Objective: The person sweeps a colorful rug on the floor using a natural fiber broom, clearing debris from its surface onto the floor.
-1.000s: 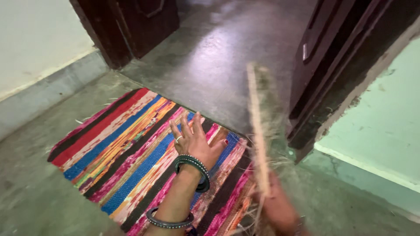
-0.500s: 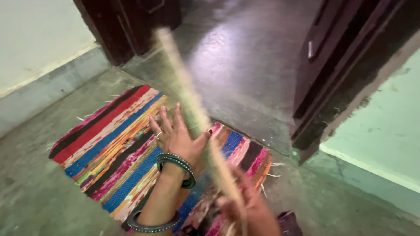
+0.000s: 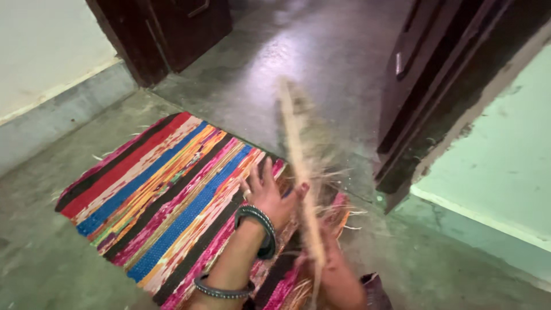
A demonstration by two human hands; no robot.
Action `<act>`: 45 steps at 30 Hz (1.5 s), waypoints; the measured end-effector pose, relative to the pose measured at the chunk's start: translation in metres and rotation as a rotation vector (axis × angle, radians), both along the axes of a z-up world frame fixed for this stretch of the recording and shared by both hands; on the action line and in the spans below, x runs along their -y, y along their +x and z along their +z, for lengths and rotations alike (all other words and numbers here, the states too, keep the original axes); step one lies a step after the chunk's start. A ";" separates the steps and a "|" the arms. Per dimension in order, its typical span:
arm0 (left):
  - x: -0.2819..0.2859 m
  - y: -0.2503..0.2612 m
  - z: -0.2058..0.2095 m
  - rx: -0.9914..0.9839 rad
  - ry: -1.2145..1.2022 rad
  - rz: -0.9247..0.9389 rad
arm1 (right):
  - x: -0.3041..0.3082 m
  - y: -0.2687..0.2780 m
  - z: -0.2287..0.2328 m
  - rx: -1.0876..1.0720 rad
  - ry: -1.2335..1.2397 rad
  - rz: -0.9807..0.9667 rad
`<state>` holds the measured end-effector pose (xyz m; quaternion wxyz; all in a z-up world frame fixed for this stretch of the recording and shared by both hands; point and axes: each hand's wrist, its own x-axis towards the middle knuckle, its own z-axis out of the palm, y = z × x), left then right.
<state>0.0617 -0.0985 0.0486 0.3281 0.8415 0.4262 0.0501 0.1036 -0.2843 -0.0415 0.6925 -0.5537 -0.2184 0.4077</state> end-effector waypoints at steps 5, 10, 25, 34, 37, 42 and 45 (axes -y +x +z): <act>0.033 0.006 0.030 -0.226 0.176 -0.013 | -0.006 -0.031 0.019 -0.053 0.349 0.361; 0.017 -0.005 0.044 0.007 0.396 0.066 | 0.010 -0.039 0.024 -0.259 0.220 0.209; 0.031 -0.007 -0.022 0.197 -0.418 -0.209 | 0.008 0.025 0.042 0.037 -0.287 -0.134; 0.003 -0.045 -0.046 0.620 -0.417 0.195 | -0.013 -0.044 0.022 -0.285 0.218 0.297; 0.005 -0.060 -0.015 0.519 -0.169 0.160 | -0.017 -0.052 0.032 -0.202 0.230 0.273; 0.027 -0.050 0.014 0.390 -0.263 -0.004 | -0.038 -0.016 0.025 0.820 0.118 0.108; 0.043 -0.036 0.016 0.507 -0.017 -0.163 | -0.057 0.039 0.037 0.629 -0.238 0.102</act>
